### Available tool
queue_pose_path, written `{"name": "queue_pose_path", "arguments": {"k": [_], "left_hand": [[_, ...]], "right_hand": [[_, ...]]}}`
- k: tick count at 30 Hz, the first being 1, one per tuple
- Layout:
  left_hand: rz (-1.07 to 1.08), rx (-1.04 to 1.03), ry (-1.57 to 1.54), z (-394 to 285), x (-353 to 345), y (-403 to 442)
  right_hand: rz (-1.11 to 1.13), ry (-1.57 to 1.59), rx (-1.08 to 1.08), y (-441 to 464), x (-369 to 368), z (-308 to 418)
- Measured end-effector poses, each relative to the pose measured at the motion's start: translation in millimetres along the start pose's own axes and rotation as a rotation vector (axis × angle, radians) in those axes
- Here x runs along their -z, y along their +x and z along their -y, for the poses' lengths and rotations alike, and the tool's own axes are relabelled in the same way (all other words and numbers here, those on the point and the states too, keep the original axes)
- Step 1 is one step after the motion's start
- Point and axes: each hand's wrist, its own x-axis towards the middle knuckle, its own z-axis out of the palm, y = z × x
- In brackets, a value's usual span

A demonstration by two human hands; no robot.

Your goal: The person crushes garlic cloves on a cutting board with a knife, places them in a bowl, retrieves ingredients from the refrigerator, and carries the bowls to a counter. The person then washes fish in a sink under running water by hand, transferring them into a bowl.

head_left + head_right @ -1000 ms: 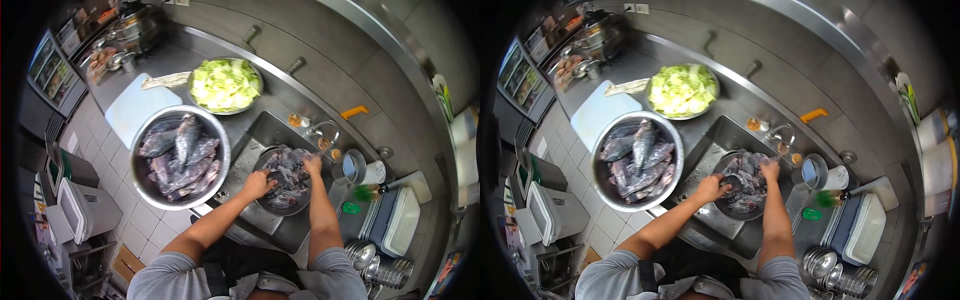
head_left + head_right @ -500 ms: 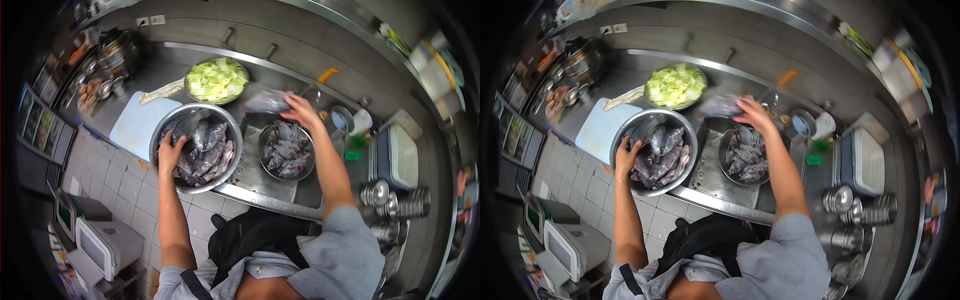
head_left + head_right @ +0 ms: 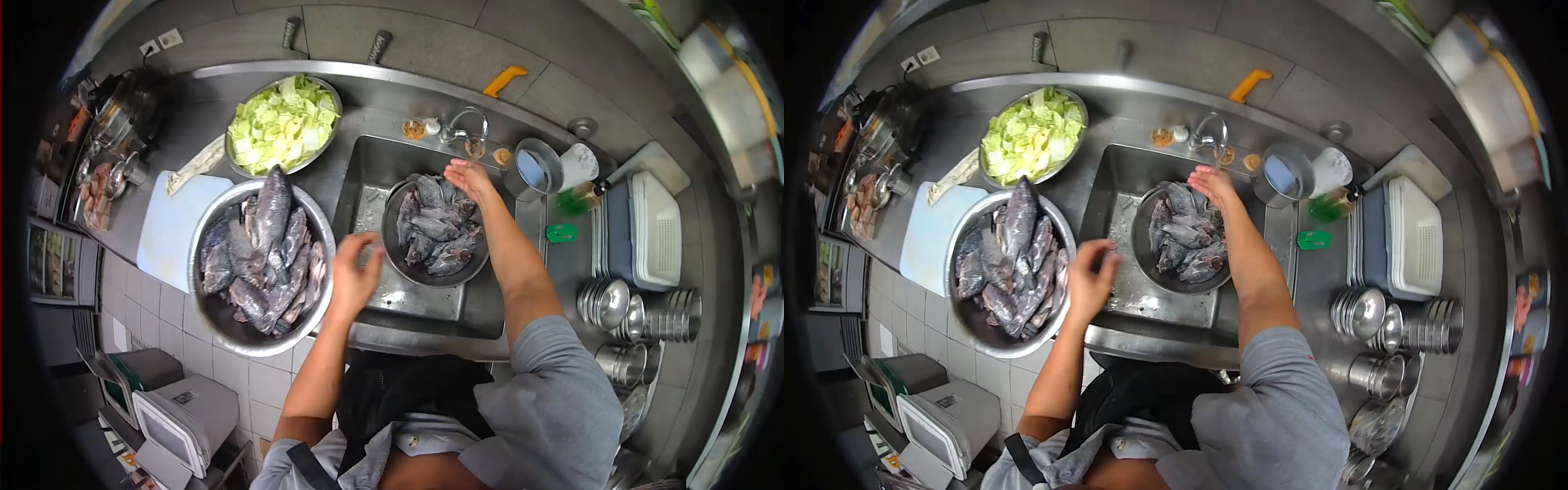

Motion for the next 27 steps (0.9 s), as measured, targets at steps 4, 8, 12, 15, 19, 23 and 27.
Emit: {"name": "queue_pose_path", "arguments": {"k": [4,8,12,15,19,23,27], "left_hand": [[0.251,0.271,-0.060,126,-138,-5],[0.431,0.511,0.177,234,-223,-18],[0.670,0.727,0.396,296,-273,-33],[0.659,0.825,0.428,344,-311,-70],[0.613,0.877,0.586,307,-306,-51],[0.725,0.932,0.521,301,-302,-43],[0.694,0.950,0.470,305,-307,-58]], "right_hand": [[-0.013,-0.229,-0.124,33,52,-95],[-0.004,-0.772,-0.106,66,133,-230],[0.007,-1.283,0.081,29,122,-228],[0.020,-1.304,0.143,27,123,-238],[-0.032,-1.434,-0.094,31,108,-223],[-0.058,-1.485,-0.114,32,111,-242],[-0.039,-1.591,-0.167,27,100,-236]]}}
